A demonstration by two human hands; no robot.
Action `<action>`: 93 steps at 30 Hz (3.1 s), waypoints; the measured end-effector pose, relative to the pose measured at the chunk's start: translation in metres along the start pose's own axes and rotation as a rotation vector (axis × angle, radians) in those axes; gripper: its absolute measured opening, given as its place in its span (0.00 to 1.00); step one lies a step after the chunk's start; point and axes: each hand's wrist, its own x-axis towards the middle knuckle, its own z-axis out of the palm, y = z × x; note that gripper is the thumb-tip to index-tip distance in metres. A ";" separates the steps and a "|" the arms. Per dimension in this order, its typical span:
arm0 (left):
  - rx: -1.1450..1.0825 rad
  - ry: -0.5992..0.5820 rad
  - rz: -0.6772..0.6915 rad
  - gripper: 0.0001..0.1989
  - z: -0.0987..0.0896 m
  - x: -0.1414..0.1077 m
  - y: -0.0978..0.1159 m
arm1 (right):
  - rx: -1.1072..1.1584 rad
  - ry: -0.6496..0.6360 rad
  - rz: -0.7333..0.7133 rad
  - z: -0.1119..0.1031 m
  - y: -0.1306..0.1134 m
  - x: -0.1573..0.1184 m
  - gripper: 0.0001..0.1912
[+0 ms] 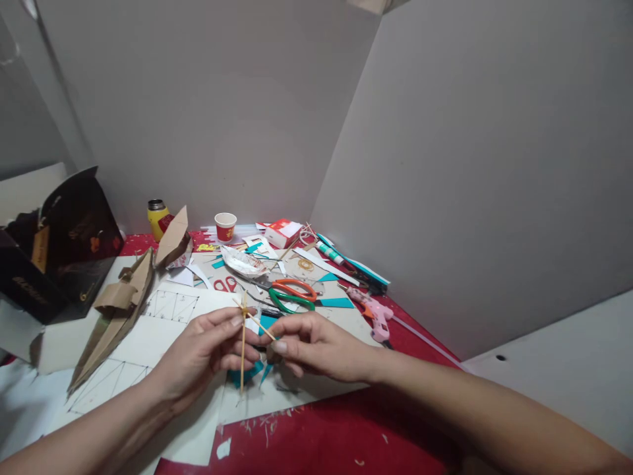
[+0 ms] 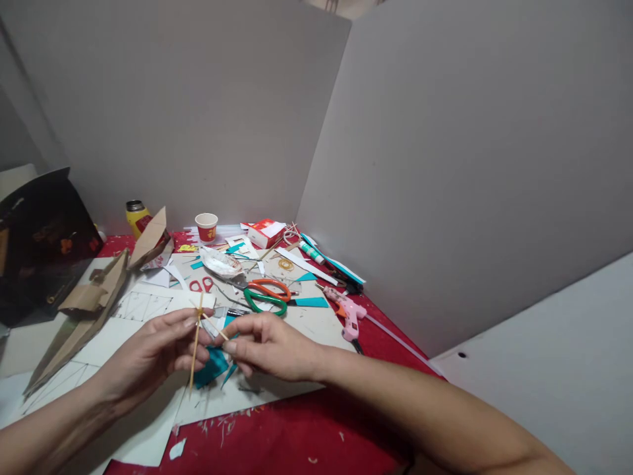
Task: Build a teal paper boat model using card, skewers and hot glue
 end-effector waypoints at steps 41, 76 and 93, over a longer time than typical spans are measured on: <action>0.570 0.333 0.438 0.10 0.006 -0.007 0.013 | -0.451 0.453 -0.173 -0.067 -0.015 -0.030 0.14; 0.848 0.221 0.536 0.11 0.000 0.045 -0.026 | -0.702 0.207 -0.146 -0.077 0.016 -0.002 0.13; 0.932 0.232 0.575 0.21 -0.004 0.047 -0.026 | -0.759 0.289 -0.170 -0.079 0.007 -0.009 0.13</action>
